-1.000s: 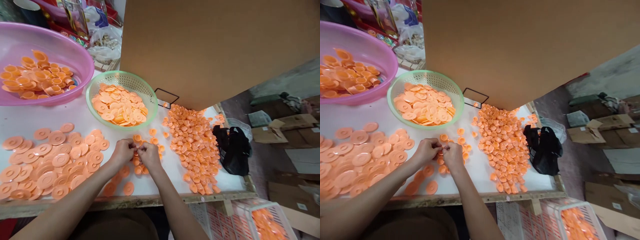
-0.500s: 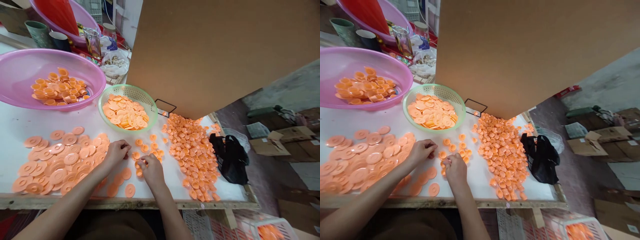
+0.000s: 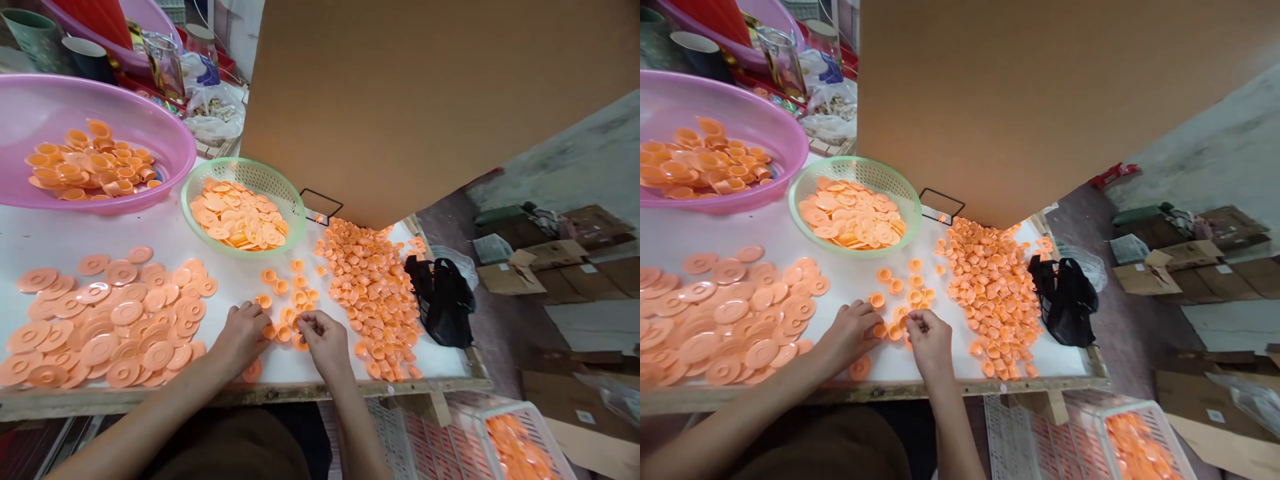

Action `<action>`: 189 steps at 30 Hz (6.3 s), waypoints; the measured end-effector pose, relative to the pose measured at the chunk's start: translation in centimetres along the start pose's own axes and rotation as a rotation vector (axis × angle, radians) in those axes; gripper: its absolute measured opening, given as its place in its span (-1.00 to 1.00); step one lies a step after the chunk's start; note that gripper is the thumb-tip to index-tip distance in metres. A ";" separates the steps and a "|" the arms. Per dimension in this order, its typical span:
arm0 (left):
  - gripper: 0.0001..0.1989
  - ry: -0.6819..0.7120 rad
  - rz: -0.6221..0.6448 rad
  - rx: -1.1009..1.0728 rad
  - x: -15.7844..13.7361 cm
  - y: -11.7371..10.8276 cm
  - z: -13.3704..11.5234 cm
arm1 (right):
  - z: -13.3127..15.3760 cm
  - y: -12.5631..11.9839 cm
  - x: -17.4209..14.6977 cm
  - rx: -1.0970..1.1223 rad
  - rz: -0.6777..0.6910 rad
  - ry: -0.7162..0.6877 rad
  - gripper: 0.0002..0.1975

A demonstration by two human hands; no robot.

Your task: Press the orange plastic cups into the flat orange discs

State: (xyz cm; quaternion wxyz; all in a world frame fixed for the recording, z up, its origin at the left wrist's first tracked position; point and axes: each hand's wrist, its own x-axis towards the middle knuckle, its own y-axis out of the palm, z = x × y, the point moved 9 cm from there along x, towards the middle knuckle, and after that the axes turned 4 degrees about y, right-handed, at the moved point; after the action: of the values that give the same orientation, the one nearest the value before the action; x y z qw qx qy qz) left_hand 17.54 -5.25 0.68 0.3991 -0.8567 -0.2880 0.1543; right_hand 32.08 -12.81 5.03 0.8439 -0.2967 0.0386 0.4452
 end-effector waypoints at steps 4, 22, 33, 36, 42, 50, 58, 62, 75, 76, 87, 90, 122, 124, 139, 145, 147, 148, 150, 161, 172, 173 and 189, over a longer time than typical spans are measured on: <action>-0.80 -0.079 -0.116 0.000 0.4 -2.0 2.7 | -1.4 2.2 -2.1 0.026 0.065 0.062 -0.86; -0.82 -0.144 0.041 0.002 -2.6 -1.5 3.5 | -1.1 8.4 -1.4 -0.289 0.018 -0.153 -0.86; -0.74 -0.256 0.061 -0.139 -2.5 -1.0 3.4 | -0.4 8.9 -1.4 -0.309 0.043 -0.186 -0.86; -0.73 -0.275 0.083 -0.172 -2.3 -0.9 3.5 | 0.8 9.0 -1.8 -0.440 -0.007 -0.278 -0.83; -0.83 -0.366 -0.008 -0.552 -2.1 -1.1 4.4 | 1.1 9.2 -1.4 -0.539 0.014 -0.285 -0.80; -0.82 -0.418 -0.054 -0.467 -1.7 0.1 4.2 | 1.3 9.4 -1.5 -0.562 0.028 -0.315 -0.81; -0.82 -0.334 -0.019 -0.279 -1.4 -0.4 3.6 | 0.1 9.3 -1.7 -0.389 -0.013 -0.222 -0.79; -0.80 -0.296 -0.020 -0.302 -1.8 -1.5 3.7 | 0.4 8.8 -2.4 -0.337 0.005 -0.266 -0.80; -0.76 -0.457 -0.180 -0.570 -2.2 -2.3 5.8 | -2.1 -8.1 7.3 -0.588 -0.464 -0.245 -0.82; -0.79 -0.411 -0.156 -0.466 -2.5 -2.8 5.5 | -2.2 -7.5 7.4 -0.582 -0.442 -0.267 -0.83; -0.82 -0.026 0.140 0.151 -3.0 -0.8 1.0 | -1.8 -6.3 5.5 -0.492 -0.335 -0.492 -0.83; -0.84 -0.017 0.098 0.128 -2.6 -0.8 1.0 | -2.3 -7.1 5.5 -0.460 -0.346 -0.459 -0.77; -0.74 0.151 -0.241 -0.093 -3.9 -5.6 1.4 | 0.5 5.0 -1.5 0.101 0.164 0.006 -0.70; -0.74 0.091 -0.227 -0.094 -4.7 -4.8 1.7 | 0.7 6.9 -2.0 0.057 0.169 -0.024 -0.74; -0.78 -0.047 0.012 -0.060 -4.4 -1.7 2.7 | 9.1 12.4 5.6 -0.724 -0.058 -0.523 -0.74; -0.79 -0.122 -0.117 -0.164 -4.7 -3.4 4.9 | 8.5 11.1 6.1 -0.479 0.018 -0.489 -0.87; -0.72 -0.101 -0.196 -0.172 -3.3 -4.2 4.7 | 7.9 8.0 5.2 -0.260 -0.001 -0.459 -0.90; -0.68 -0.070 -0.209 -0.164 -2.5 -4.4 4.3 | 7.3 6.4 4.7 -0.179 -0.014 -0.431 -0.90; -0.68 0.003 -0.172 -0.122 -0.8 -4.1 3.5 | 5.9 3.8 3.4 -0.086 -0.044 -0.356 -0.88; -0.40 0.032 -0.053 -0.180 -1.5 -2.6 6.1 | 0.4 1.9 -0.3 -0.034 -0.067 -0.161 -0.84; -0.79 -0.088 -0.130 -0.194 -2.8 -4.4 5.2 | 1.4 8.2 -4.3 -0.196 0.133 -0.434 -0.85; -0.83 -0.114 -0.072 -0.145 -3.5 -4.2 5.2 | 1.3 8.7 -4.6 -0.194 0.130 -0.458 -0.85; -0.86 -0.265 -0.005 -0.389 -2.7 -2.9 5.2 | 1.1 12.3 -6.4 -0.626 0.022 -0.715 -0.69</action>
State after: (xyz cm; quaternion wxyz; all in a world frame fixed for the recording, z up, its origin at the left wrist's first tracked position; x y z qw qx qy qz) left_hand 11.74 -2.29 -0.30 0.1858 -0.8890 -0.3643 0.2061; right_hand 18.53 -11.62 2.32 0.6696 -0.3644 -0.3872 0.5185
